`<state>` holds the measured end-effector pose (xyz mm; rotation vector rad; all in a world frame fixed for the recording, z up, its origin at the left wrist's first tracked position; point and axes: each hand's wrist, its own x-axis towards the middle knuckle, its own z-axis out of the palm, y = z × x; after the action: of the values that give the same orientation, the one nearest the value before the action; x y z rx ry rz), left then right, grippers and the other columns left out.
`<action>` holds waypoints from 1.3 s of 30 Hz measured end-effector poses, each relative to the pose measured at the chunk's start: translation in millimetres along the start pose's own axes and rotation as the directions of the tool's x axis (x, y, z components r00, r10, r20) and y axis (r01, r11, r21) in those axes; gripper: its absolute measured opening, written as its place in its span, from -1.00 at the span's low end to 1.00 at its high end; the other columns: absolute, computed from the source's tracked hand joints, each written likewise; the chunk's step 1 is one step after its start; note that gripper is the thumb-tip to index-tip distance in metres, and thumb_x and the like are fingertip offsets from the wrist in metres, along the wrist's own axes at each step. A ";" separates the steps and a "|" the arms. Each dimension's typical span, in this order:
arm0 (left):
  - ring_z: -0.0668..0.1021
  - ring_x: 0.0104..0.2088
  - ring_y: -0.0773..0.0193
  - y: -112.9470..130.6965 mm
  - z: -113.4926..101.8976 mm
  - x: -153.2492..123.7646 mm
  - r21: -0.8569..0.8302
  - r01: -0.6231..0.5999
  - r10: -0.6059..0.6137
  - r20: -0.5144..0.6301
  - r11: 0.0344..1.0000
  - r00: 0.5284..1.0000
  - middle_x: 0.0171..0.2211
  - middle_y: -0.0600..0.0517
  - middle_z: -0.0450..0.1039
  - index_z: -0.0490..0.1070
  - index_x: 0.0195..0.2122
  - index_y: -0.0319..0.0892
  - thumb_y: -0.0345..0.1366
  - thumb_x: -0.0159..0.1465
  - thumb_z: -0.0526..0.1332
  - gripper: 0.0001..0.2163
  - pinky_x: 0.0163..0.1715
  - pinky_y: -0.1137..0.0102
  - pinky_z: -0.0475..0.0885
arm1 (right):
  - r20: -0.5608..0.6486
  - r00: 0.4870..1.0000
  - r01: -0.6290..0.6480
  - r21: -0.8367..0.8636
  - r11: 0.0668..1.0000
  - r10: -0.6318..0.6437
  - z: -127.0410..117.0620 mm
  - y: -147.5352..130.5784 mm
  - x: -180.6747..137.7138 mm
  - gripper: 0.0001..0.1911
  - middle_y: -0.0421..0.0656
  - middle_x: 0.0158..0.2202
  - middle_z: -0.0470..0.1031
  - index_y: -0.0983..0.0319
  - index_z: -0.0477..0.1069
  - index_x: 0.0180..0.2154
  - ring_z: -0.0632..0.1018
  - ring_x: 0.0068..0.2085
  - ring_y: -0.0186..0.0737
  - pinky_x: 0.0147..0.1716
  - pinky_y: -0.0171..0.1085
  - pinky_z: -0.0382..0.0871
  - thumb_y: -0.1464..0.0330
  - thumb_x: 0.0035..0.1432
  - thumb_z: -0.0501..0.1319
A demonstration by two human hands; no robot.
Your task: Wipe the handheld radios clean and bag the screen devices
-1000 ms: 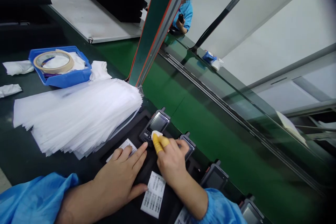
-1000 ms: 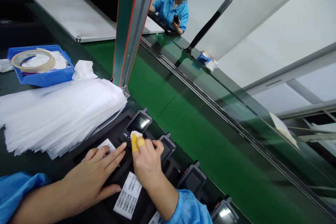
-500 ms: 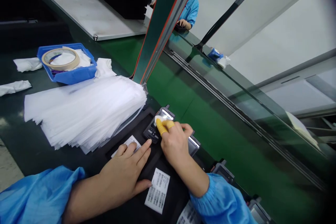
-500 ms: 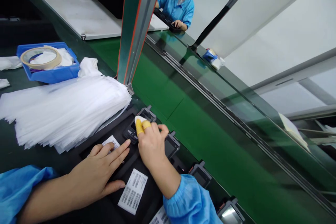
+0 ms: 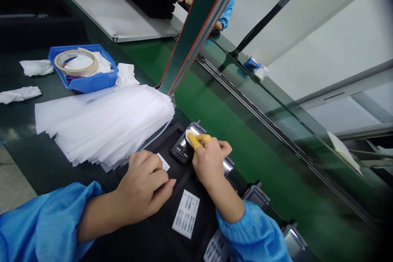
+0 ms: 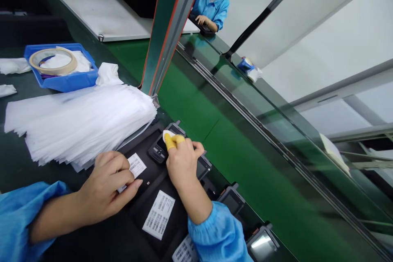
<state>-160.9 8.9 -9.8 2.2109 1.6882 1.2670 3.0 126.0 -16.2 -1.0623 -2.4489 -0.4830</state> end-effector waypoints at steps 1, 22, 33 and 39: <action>0.30 -0.39 0.23 -1.1 -1.6 1.5 -0.015 0.019 -0.019 -0.022 1.000 1.000 -0.50 0.04 0.26 0.31 -0.57 -0.20 -0.39 0.23 0.14 -0.78 -0.35 0.24 0.13 | 0.005 1.000 -0.010 -0.019 1.000 0.010 1.6 0.9 2.4 -0.64 -0.14 -0.25 0.45 0.18 0.52 -0.28 0.30 -0.27 -0.23 -0.19 -0.10 -0.04 0.64 0.04 0.05; 0.36 -0.34 0.21 -6.5 -4.3 10.0 0.076 0.092 -0.093 0.012 0.993 0.996 -0.45 0.03 0.32 0.38 -0.55 -0.17 -0.33 0.26 0.12 -0.77 -0.31 0.24 0.14 | 0.077 0.995 0.058 0.145 0.988 -0.070 -13.9 -18.5 -40.7 -0.69 -0.23 -0.27 0.50 0.15 0.49 -0.30 0.33 -0.31 -0.30 -0.16 -0.13 -0.03 0.60 0.09 0.07; 0.41 0.04 0.00 -13.6 6.1 10.3 0.147 -0.106 0.068 0.244 0.983 0.967 -0.09 -0.07 0.49 0.43 -0.21 -0.14 -0.33 0.29 0.08 -0.85 -0.04 0.09 0.16 | -0.040 0.975 -0.222 -0.140 0.965 0.218 -40.2 66.7 -61.6 -0.68 -0.16 -0.35 0.43 0.22 0.49 -0.43 0.33 -0.33 -0.27 -0.20 -0.12 -0.05 0.63 -0.04 0.04; 0.32 0.16 -0.07 -17.3 11.1 10.0 0.212 -0.161 0.093 0.299 0.964 0.950 0.03 -0.08 0.45 0.44 -0.15 -0.12 -0.28 0.28 0.09 -0.81 0.09 -0.01 0.08 | 0.034 0.988 -0.144 -0.101 0.984 0.148 -30.8 49.0 -80.0 -0.71 -0.18 -0.31 0.43 0.19 0.48 -0.49 0.29 -0.28 -0.25 -0.15 -0.10 -0.06 0.62 0.03 0.09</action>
<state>-166.5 28.3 -20.5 2.5263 1.6760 0.7477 96.5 95.2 -23.6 -1.2937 -2.3820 -0.5435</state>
